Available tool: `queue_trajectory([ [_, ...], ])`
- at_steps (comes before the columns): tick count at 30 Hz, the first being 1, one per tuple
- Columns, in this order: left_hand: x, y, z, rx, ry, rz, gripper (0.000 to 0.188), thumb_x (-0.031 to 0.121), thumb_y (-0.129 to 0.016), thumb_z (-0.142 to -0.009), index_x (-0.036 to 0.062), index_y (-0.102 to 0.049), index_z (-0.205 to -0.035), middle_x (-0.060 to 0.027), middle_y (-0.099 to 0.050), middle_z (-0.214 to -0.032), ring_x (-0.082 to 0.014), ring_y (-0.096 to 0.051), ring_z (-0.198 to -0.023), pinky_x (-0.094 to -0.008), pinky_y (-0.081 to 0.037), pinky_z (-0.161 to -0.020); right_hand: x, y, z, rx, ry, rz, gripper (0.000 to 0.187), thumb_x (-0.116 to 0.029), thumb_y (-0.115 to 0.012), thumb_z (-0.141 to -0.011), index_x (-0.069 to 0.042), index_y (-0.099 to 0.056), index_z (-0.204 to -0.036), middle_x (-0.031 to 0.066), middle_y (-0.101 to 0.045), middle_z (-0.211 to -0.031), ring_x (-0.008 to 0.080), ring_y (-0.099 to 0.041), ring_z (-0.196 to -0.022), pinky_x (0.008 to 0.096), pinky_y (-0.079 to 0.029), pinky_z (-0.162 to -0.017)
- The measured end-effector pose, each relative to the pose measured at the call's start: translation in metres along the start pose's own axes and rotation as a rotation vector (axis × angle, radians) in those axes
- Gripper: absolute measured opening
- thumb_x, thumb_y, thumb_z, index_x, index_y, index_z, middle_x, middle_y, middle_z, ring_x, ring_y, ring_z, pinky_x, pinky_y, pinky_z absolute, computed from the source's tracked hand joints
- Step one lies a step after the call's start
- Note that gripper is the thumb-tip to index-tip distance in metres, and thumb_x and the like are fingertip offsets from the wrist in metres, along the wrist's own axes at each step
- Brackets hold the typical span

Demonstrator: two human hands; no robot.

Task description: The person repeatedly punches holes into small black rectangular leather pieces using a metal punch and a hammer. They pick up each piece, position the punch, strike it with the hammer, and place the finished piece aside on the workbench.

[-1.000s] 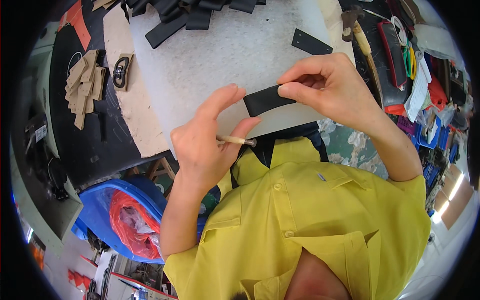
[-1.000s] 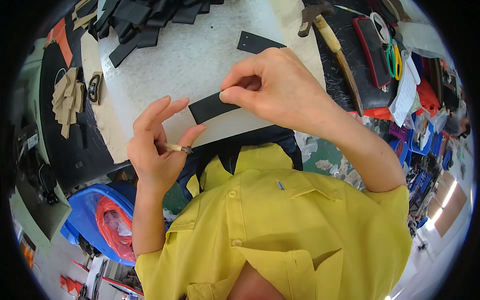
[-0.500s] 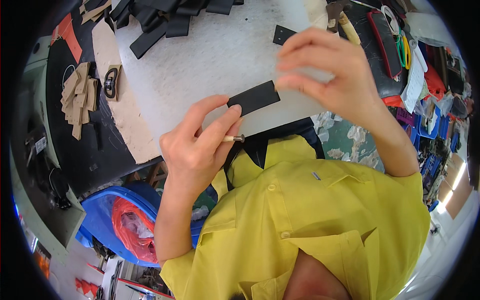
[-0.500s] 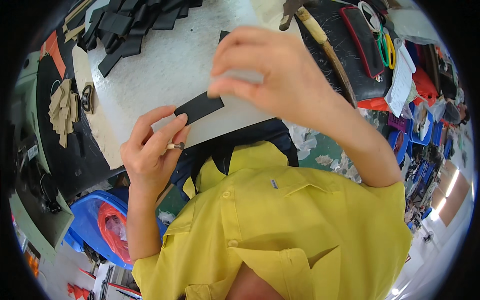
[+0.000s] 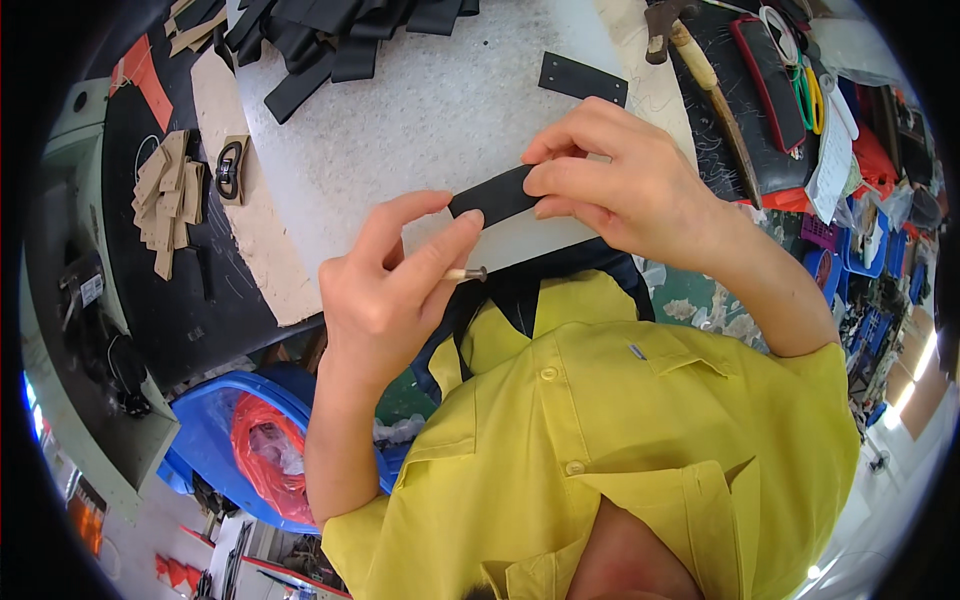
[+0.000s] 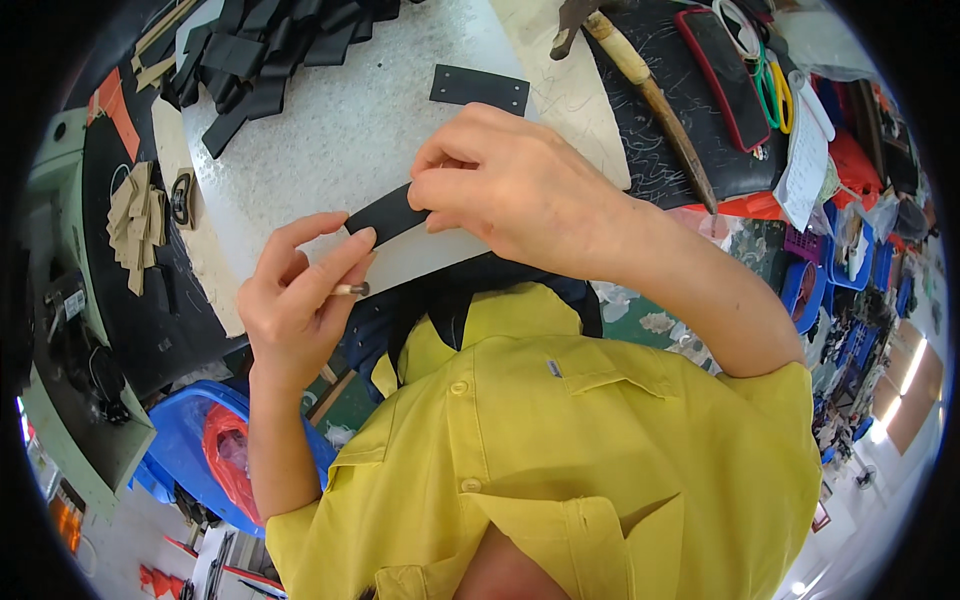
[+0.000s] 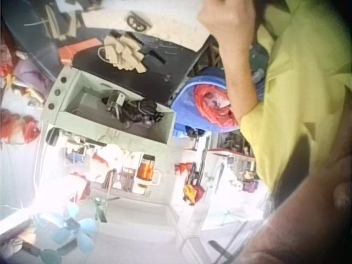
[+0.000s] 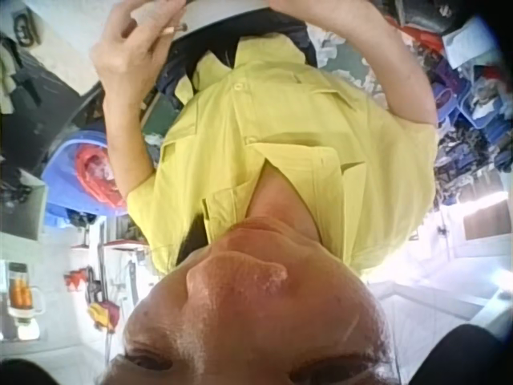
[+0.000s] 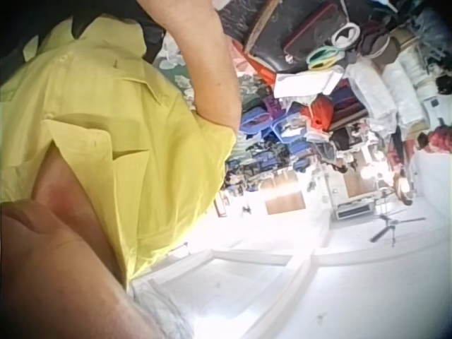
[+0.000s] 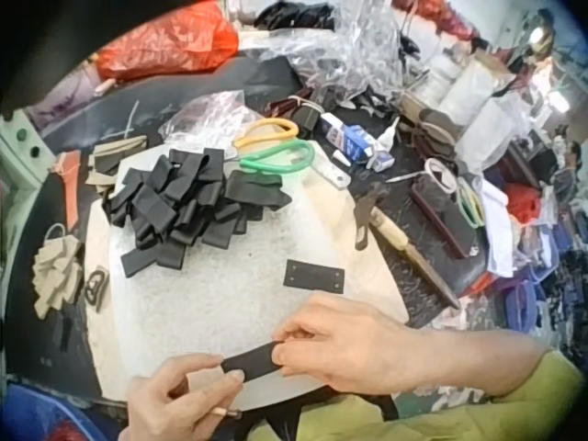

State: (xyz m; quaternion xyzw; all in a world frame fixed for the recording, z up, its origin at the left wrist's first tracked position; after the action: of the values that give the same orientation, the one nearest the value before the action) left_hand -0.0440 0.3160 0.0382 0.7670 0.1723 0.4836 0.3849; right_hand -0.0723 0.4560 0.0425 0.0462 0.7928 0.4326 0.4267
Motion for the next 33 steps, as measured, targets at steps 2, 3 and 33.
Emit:
queue_trajectory([
  [2,0.002,-0.001,0.001,-0.013,-0.024,-0.034,0.031,-0.004,-0.078,-0.073,0.0104,-0.077,-0.1,-0.0077,-0.068,-0.102,-0.0098,-0.053,-0.049,-0.0235,-0.042,-0.046,-0.001,-0.002,0.001,-0.023,0.003,0.026,0.022,0.001,-0.074,-0.069,-0.006,-0.063,-0.086,0.0073,-0.063,-0.095,0.0282,-0.06,-0.091,0.0368,-0.053,-0.073],
  [3,0.0,-0.002,0.0,-0.007,-0.027,-0.021,0.03,-0.004,-0.078,-0.073,0.0105,-0.077,-0.1,-0.0078,-0.068,-0.102,-0.0097,-0.052,-0.048,-0.0238,-0.041,-0.045,-0.001,-0.004,0.002,-0.034,0.004,0.039,0.022,0.002,-0.073,-0.068,-0.006,-0.063,-0.086,0.0075,-0.062,-0.095,0.0283,-0.06,-0.091,0.0366,-0.053,-0.073],
  [33,0.001,0.001,0.008,0.151,-0.031,-0.047,0.027,0.001,-0.082,-0.069,0.0089,-0.075,-0.094,-0.0073,-0.07,-0.103,-0.0106,-0.05,-0.049,-0.0258,-0.041,-0.045,0.035,-0.005,-0.005,-0.103,-0.677,-0.592,0.013,-0.009,-0.07,-0.085,0.002,-0.072,-0.091,0.0041,-0.067,-0.069,0.0102,-0.058,-0.059,0.025,-0.047,-0.056],
])
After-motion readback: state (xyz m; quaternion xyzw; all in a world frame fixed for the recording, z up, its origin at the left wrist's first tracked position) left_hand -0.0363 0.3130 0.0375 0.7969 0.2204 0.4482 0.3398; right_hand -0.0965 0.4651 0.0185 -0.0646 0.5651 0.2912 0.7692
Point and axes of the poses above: each hand's wrist, its own z-axis away from the middle knuckle, its own y-axis out of the back of the hand, x = y × z, the point moved 10 cm from there along -z, towards the middle knuckle
